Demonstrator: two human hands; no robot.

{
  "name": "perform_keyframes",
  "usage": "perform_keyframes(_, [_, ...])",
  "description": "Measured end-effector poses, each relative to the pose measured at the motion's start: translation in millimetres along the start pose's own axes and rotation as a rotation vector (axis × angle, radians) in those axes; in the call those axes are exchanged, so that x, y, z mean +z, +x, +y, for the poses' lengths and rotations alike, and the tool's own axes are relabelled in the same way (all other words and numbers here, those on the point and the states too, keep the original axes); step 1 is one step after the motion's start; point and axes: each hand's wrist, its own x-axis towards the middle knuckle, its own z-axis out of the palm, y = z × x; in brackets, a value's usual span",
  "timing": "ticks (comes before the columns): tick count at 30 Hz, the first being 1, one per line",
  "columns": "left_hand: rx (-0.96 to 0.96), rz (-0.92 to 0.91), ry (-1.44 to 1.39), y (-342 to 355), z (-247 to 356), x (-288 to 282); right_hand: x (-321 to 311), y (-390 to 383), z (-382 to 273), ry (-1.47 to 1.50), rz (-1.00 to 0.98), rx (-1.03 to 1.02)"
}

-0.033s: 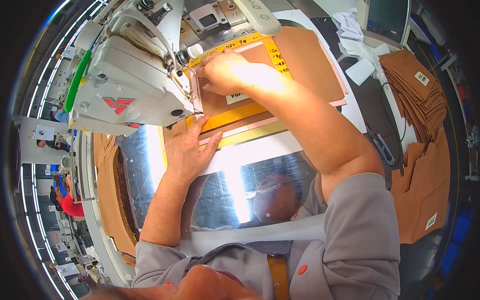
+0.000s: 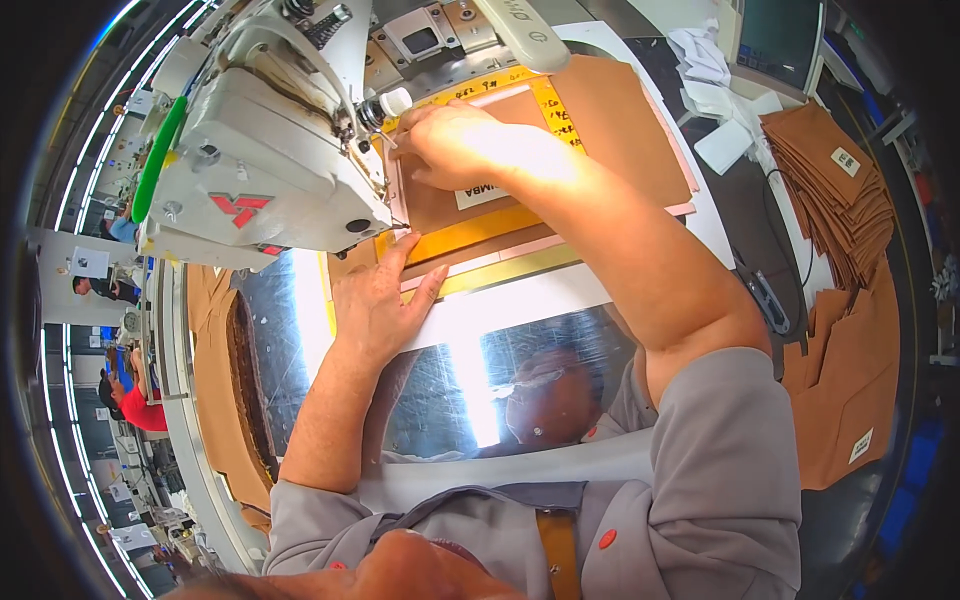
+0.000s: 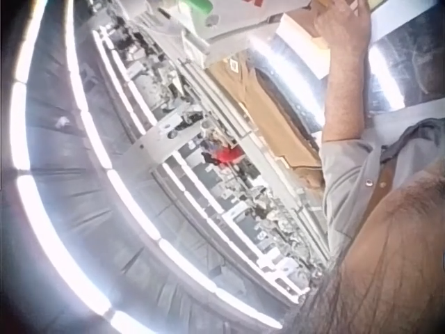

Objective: Operator uses an industrial programmable sewing machine to attach labels and stitch leather panels for bags.

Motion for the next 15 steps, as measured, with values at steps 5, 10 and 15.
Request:
perform_keyframes(5, [-0.014, -0.027, 0.067, -2, 4, -5, -21, 11, -11, 0.528, -0.408, 0.053])
perform_keyframes(10, [0.022, -0.067, 0.108, -3, 2, -1, -24, 11, -21, 0.662, -0.513, 0.199])
perform_keyframes(15, [0.254, 0.143, -0.023, -2, 9, -4, -27, 11, -28, 0.613, -0.543, 0.238])
